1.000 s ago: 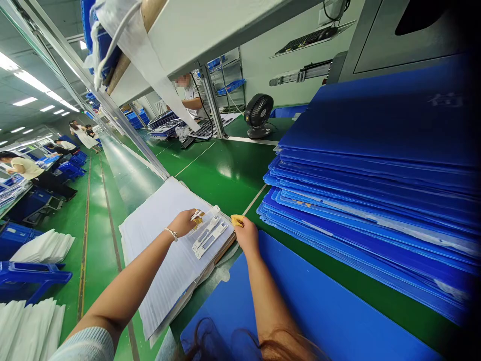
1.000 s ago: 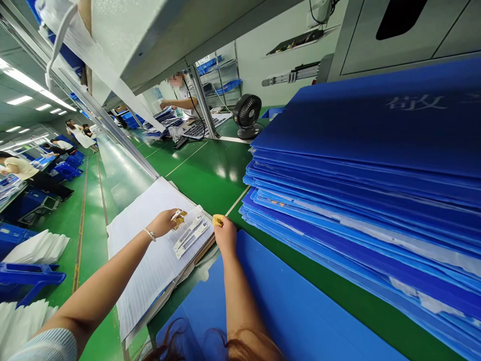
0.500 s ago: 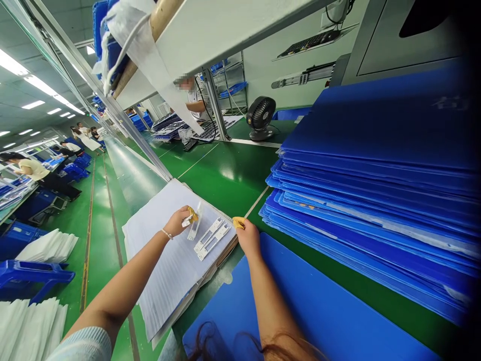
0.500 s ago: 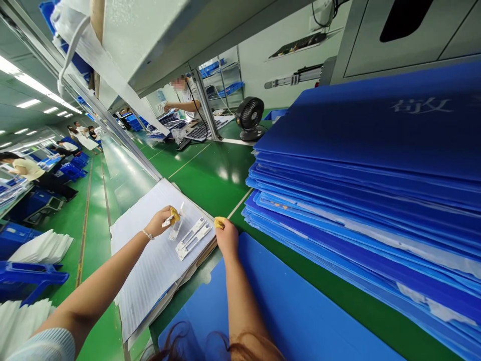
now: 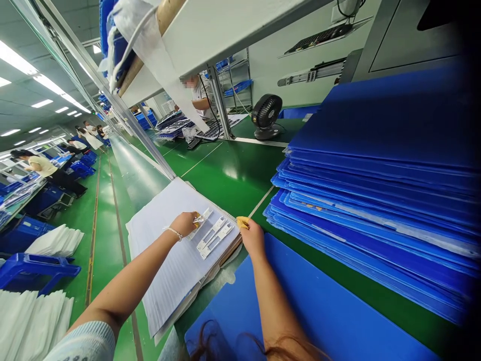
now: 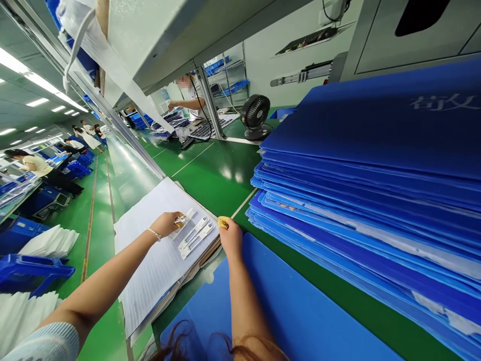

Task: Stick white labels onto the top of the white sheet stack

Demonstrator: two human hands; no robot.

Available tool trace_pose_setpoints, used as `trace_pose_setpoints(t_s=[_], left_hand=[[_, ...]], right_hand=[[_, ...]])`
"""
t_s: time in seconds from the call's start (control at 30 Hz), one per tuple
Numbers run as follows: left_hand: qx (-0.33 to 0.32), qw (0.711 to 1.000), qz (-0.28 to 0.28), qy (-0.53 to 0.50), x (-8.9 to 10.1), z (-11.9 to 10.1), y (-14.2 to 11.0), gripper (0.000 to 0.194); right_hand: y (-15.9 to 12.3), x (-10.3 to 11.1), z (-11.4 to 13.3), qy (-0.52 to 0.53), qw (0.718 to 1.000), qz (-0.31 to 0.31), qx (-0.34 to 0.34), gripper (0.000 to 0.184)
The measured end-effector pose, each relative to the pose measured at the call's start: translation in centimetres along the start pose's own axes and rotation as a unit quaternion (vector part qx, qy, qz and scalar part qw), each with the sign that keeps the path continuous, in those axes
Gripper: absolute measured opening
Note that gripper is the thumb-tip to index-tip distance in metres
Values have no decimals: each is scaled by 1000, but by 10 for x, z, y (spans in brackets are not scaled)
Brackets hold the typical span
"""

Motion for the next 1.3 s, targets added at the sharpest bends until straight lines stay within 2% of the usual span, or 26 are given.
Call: trace_pose_setpoints(t_s=[0.17, 0.47, 0.67, 0.77, 0.9, 1.03, 1.1, 1.17, 1.3], left_hand=[[-41, 999, 5, -21, 7, -15, -6, 31], [-56, 998, 4, -22, -5, -23, -5, 26], [-91, 993, -19, -68, 8, -30, 6, 26], [-83, 993, -28, -81, 6, -32, 18, 33], [-19, 995, -41, -90, -1, -17, 34, 36], [12, 993, -41, -112, 0, 2, 35, 65], [15, 992, -32, -118, 0, 9, 31, 70], [20, 993, -23, -117, -1, 14, 25, 61], [26, 994, -24, -105, -2, 19, 19, 27]], right_hand=[[-1, -1, 0, -4, 1000, 0, -9, 33], [0, -1, -2, 0, 1000, 0, -7, 32], [-1, -1, -2, 7, 1000, 2, -7, 35], [-1, -1, -2, 4, 1000, 4, -11, 38], [-1, -1, -3, -1, 1000, 5, -13, 38], [0, -1, -3, -3, 1000, 4, -13, 36], [0, -2, -4, -2, 1000, 6, -14, 36], [0, -2, -4, -3, 1000, 7, -15, 36], [0, -2, -4, -7, 1000, 8, -13, 36]])
Point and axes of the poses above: each hand's wrist, its own y-axis towards the middle knuckle, its own x-axis out of the back of the hand, z = x × y, the point moved 9 cm from there along y, towards the middle knuckle, and after that the axes turned 12 degrees about -z, right-handed, at the moved point
